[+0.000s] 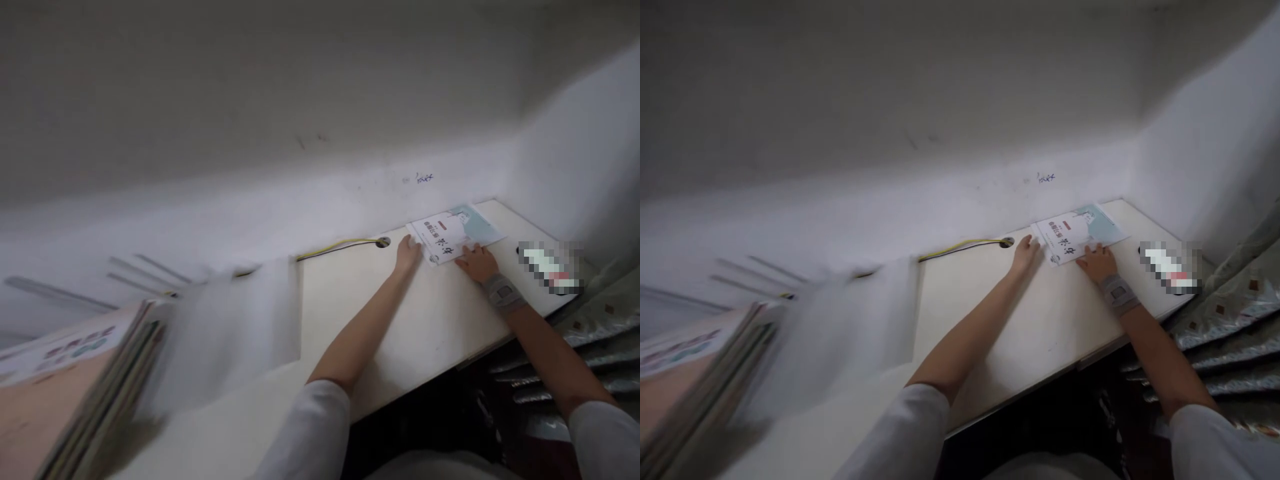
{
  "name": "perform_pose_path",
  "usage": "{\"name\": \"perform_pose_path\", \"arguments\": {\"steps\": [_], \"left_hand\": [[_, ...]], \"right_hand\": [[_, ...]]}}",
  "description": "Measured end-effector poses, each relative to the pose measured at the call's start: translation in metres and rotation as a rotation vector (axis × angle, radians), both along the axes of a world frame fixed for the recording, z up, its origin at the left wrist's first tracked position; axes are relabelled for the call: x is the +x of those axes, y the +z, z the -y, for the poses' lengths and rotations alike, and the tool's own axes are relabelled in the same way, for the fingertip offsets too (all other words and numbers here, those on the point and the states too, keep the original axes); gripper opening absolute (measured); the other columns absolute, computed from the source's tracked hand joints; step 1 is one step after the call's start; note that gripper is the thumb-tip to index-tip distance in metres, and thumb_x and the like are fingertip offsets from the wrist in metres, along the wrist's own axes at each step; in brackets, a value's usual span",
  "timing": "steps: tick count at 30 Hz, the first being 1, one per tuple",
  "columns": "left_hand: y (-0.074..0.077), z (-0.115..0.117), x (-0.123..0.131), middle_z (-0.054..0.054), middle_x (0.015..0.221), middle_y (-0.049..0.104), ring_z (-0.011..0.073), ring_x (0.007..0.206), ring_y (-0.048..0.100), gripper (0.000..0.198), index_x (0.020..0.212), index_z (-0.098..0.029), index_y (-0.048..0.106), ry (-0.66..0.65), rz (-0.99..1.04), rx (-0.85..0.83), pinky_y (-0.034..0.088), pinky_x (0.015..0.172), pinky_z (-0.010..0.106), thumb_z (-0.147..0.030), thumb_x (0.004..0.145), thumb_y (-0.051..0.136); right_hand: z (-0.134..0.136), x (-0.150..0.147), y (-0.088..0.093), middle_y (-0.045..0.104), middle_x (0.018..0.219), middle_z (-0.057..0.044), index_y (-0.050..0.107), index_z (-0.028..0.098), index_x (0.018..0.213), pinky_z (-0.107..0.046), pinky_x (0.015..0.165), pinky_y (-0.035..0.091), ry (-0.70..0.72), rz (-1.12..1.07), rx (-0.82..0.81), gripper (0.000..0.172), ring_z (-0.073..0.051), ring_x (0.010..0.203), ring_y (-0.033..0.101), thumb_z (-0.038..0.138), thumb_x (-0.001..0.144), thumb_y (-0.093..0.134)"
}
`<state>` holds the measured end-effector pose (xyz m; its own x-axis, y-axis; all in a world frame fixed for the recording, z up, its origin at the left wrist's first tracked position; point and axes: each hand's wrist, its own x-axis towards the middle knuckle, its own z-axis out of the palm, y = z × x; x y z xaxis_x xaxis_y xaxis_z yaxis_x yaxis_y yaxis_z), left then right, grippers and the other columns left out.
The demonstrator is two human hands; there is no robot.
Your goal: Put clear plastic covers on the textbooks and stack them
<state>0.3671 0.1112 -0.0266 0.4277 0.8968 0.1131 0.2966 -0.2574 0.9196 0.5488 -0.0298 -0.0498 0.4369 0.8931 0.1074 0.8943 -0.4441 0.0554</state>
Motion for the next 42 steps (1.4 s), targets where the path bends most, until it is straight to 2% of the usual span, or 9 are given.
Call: {"name": "perform_pose_path", "arguments": {"steps": [5,9,11,14,17,21,26,33,42], "left_hand": [[0.024,0.016,-0.123,0.013,0.141,0.051,0.0265,0.135,0.040,0.038,0.115,-0.017,0.063,0.007,-0.247,0.177,0.029,0.113,0.041,-0.017,0.078,0.063],[0.035,0.032,-0.241,0.021,0.153,0.031,0.0386,0.144,0.016,0.048,0.130,-0.009,0.051,0.324,-0.811,0.327,0.016,0.115,0.055,-0.020,0.084,0.058],[0.034,0.042,-0.284,0.026,0.151,0.030,0.0419,0.142,0.020,0.053,0.136,-0.004,0.043,0.472,-1.089,0.293,0.021,0.112,0.056,-0.028,0.089,0.052],[0.024,0.056,-0.322,0.025,0.135,0.051,0.0363,0.128,0.047,0.049,0.128,-0.003,0.050,0.470,-1.170,0.155,0.039,0.101,0.045,-0.038,0.093,0.045],[0.015,0.067,-0.334,0.017,0.116,0.065,0.0276,0.107,0.063,0.042,0.113,-0.011,0.061,0.421,-1.149,0.107,0.048,0.085,0.034,-0.042,0.095,0.039],[0.014,0.073,-0.336,0.014,0.109,0.069,0.0247,0.102,0.066,0.040,0.105,-0.017,0.066,0.438,-1.114,0.108,0.048,0.080,0.031,-0.035,0.097,0.031],[0.017,0.082,-0.329,0.016,0.102,0.071,0.0258,0.098,0.067,0.033,0.101,-0.015,0.069,0.458,-1.063,0.109,0.048,0.077,0.031,-0.035,0.092,0.043],[0.024,0.086,-0.330,0.019,0.102,0.070,0.0268,0.097,0.067,0.034,0.098,-0.013,0.070,0.573,-1.001,0.074,0.047,0.077,0.032,-0.021,0.090,0.038],[0.047,0.073,-0.362,0.007,0.093,0.073,0.0178,0.085,0.067,0.028,0.090,-0.017,0.067,0.579,-0.893,-0.032,0.045,0.068,0.024,-0.038,0.090,0.048]], "right_hand": [[0.009,0.001,-0.008,0.041,0.143,-0.030,0.042,0.006,0.141,-0.053,0.098,0.036,0.031,0.077,0.204,0.067,-0.041,0.130,0.041,0.051,0.092,0.037],[0.007,-0.044,-0.004,0.032,0.149,-0.030,0.039,0.008,0.142,-0.059,0.101,0.032,0.258,0.116,0.297,0.064,-0.044,0.135,0.033,0.048,0.092,0.039],[0.004,-0.083,-0.001,0.037,0.147,-0.028,0.041,0.010,0.141,-0.056,0.101,0.034,0.430,0.085,0.256,0.060,-0.041,0.134,0.036,0.046,0.093,0.038],[0.002,-0.144,0.004,0.040,0.146,-0.025,0.044,0.012,0.139,-0.053,0.101,0.035,0.632,0.019,0.163,0.056,-0.038,0.135,0.037,0.044,0.093,0.039],[0.005,-0.192,0.007,0.040,0.148,-0.021,0.045,0.015,0.139,-0.052,0.104,0.034,0.737,-0.038,0.072,0.054,-0.036,0.136,0.036,0.043,0.093,0.042],[0.010,-0.221,0.005,0.044,0.146,-0.019,0.047,0.017,0.138,-0.052,0.102,0.036,0.821,-0.062,0.000,0.052,-0.034,0.134,0.040,0.045,0.094,0.038],[0.014,-0.223,-0.007,0.043,0.148,-0.017,0.049,0.020,0.137,-0.054,0.105,0.033,0.794,-0.071,0.042,0.052,-0.033,0.136,0.038,0.047,0.096,0.032],[0.015,-0.221,-0.011,0.042,0.149,-0.015,0.049,0.021,0.138,-0.053,0.107,0.031,0.785,-0.064,0.066,0.052,-0.032,0.137,0.037,0.047,0.097,0.031],[0.014,-0.217,-0.009,0.043,0.147,-0.017,0.051,0.019,0.136,-0.054,0.106,0.032,0.807,-0.054,0.081,0.051,-0.033,0.136,0.038,0.047,0.096,0.035]]}}
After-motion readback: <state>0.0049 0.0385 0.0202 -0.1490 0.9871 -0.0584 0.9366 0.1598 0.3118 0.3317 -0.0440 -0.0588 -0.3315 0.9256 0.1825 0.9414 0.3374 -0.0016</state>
